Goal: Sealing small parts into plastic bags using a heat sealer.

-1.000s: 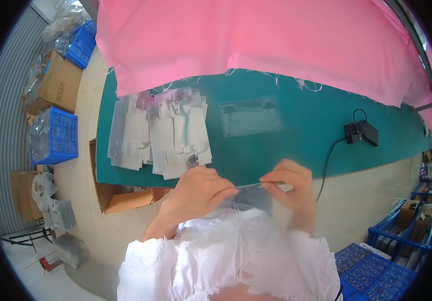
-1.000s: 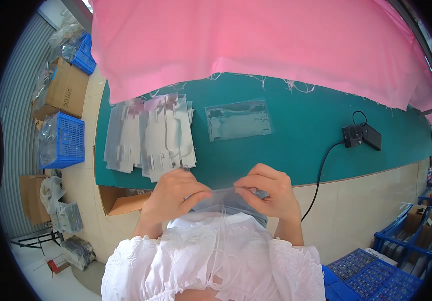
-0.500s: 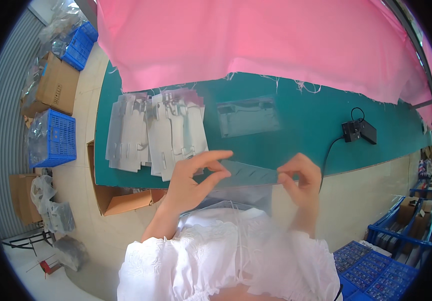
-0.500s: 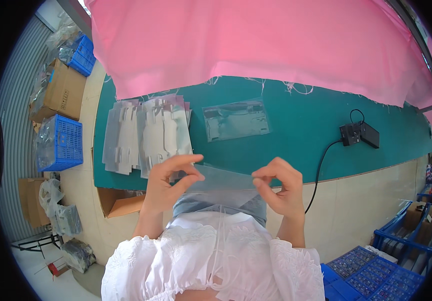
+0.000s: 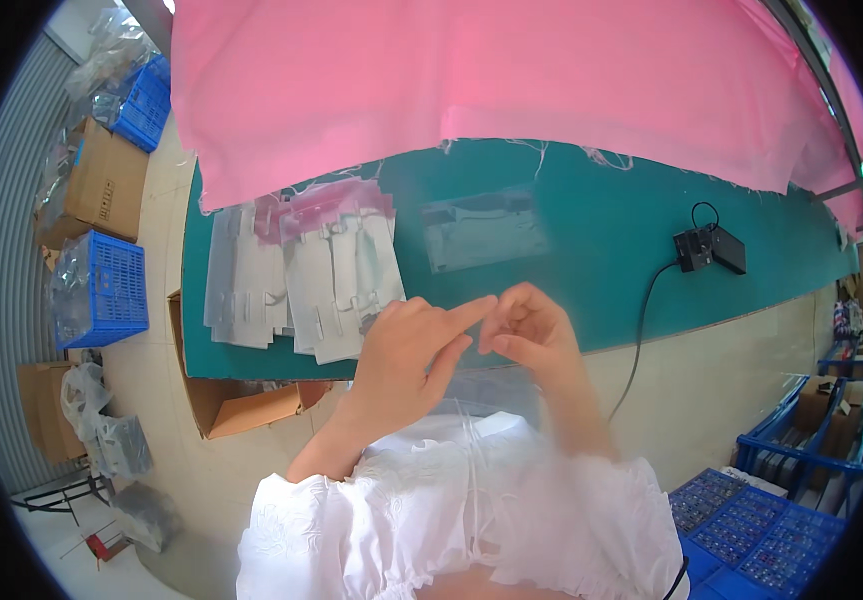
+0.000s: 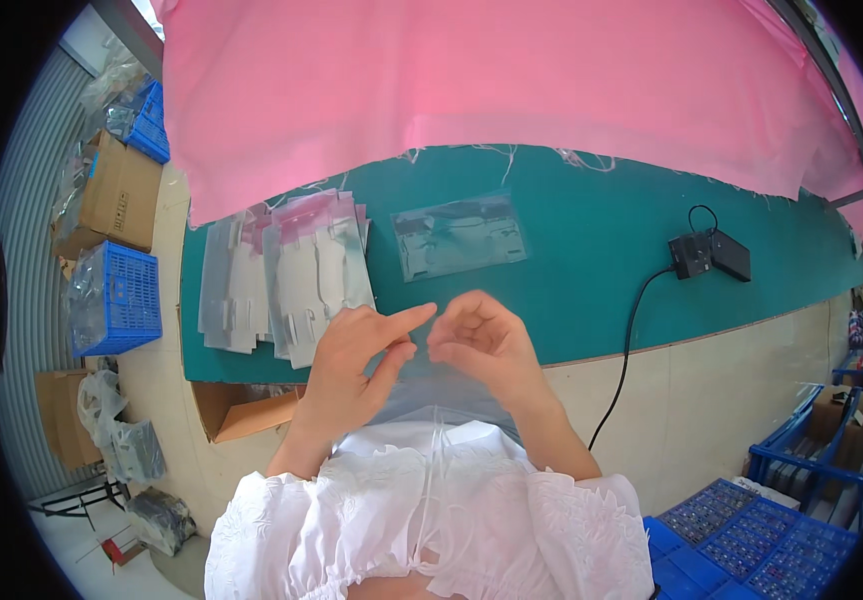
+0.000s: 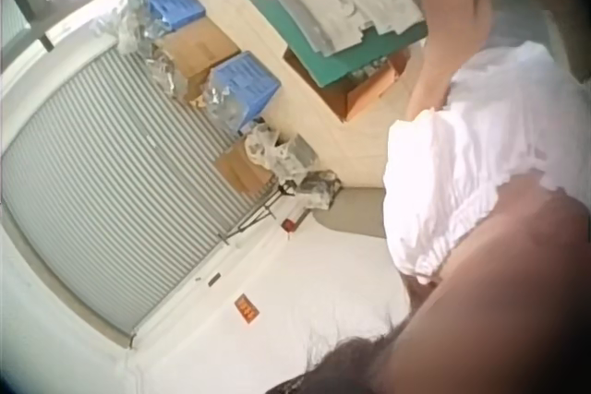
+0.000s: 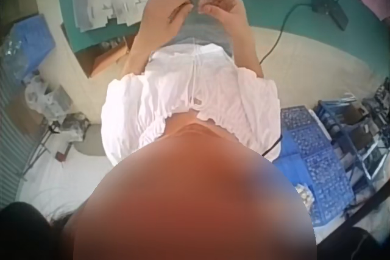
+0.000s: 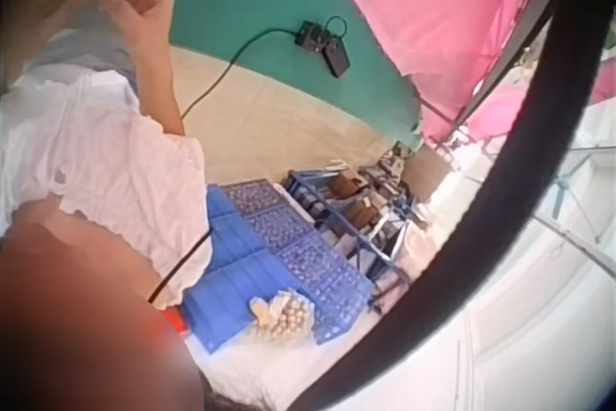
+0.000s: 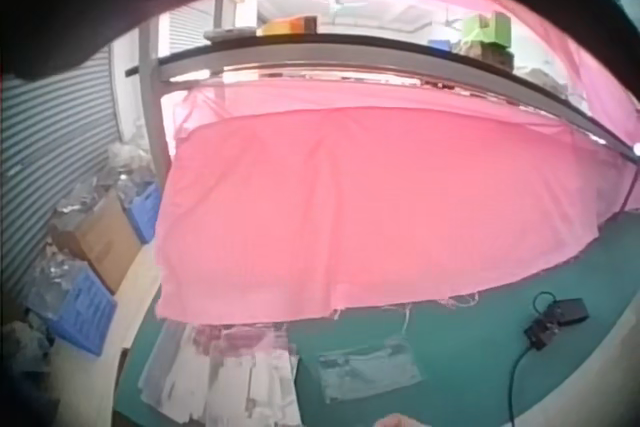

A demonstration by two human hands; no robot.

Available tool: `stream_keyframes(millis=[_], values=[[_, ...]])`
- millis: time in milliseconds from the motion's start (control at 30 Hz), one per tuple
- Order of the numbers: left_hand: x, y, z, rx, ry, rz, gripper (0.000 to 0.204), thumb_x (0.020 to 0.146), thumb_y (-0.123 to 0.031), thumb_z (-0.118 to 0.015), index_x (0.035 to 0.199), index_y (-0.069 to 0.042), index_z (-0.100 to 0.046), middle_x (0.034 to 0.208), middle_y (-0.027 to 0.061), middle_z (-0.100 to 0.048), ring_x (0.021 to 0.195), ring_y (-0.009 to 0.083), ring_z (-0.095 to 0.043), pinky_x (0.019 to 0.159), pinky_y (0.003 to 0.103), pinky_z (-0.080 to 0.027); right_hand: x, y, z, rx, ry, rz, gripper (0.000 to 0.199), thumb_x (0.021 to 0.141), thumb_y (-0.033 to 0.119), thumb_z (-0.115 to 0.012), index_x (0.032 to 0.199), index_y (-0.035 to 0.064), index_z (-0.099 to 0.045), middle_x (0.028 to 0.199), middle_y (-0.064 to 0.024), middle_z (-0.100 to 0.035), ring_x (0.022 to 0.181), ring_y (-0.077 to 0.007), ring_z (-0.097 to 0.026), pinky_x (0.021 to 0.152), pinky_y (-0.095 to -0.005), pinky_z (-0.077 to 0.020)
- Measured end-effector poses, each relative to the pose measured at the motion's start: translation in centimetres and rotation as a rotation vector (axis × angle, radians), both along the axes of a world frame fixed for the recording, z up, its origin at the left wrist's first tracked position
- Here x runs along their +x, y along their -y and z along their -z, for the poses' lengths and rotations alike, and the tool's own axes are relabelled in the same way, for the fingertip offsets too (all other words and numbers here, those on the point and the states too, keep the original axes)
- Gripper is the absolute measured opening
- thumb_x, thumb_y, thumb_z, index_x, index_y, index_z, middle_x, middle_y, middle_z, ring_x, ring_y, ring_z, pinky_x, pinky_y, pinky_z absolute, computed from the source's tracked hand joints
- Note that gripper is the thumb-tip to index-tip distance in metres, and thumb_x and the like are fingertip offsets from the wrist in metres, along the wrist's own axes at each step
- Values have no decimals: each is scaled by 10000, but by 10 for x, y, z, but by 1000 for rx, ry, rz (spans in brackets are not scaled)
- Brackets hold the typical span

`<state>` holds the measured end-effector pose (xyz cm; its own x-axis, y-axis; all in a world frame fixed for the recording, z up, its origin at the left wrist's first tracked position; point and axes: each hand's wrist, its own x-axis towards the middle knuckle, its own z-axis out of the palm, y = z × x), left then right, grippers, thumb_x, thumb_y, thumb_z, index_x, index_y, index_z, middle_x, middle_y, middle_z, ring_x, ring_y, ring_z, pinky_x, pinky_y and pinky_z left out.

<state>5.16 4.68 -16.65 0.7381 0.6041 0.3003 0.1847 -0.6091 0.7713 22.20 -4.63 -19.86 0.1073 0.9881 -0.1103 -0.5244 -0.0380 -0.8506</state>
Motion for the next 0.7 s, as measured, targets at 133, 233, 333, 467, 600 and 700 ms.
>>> stream_keyframes(millis=[133, 233, 333, 467, 600, 700], values=[[-1, 2, -4, 80, -49, 28, 430, 775, 8, -648, 1189, -105, -661, 706, 18, -574, 714, 202, -529, 720, 328, -390, -4, 2, 1, 56, 12, 77, 417, 787, -131, -619, 1117, 68, -458, 919, -63, -618, 868, -132, -602, 755, -287, -507], [3, 5, -2, 223, 16, 32, 470, 786, -43, -663, 1250, -97, -624, 784, 34, -574, 751, 210, -530, 725, 338, -391, -5, 4, 2, 116, 12, 97, 427, 780, -138, -609, 1114, 70, -444, 927, -62, -591, 871, -129, -587, 753, -284, -504], [7, 7, -7, 421, -102, -50, 554, 802, -138, -681, 1337, -83, -549, 898, 61, -571, 783, 222, -529, 732, 351, -396, -13, 4, -2, 137, 19, 169, 413, 788, -137, -592, 1107, 69, -431, 933, -67, -569, 861, -129, -578, 753, -283, -502], [3, 8, 0, 361, -160, -15, 660, 811, -237, -691, 1401, -50, -463, 874, 70, -512, 751, 228, -506, 671, 346, -400, -18, 5, 1, 227, -5, 182, 414, 791, -137, -582, 1114, 65, -421, 971, -81, -561, 868, -132, -576, 767, -287, -497], [-2, 12, -3, 172, -190, 50, 696, 805, -259, -704, 1415, -47, -445, 768, 59, -428, 652, 215, -470, 564, 333, -380, -18, 9, -3, 264, 92, 166, 405, 800, -131, -576, 1126, 56, -427, 1008, -83, -549, 879, -133, -568, 796, -296, -489], [-6, 10, -10, 181, -235, 95, 657, 834, -294, -679, 1388, -25, -450, 780, 53, -455, 629, 189, -504, 529, 309, -396, -15, 14, -15, 223, 239, 135, 404, 783, -119, -599, 1134, 49, -491, 987, -74, -546, 856, -140, -562, 773, -291, -486]])
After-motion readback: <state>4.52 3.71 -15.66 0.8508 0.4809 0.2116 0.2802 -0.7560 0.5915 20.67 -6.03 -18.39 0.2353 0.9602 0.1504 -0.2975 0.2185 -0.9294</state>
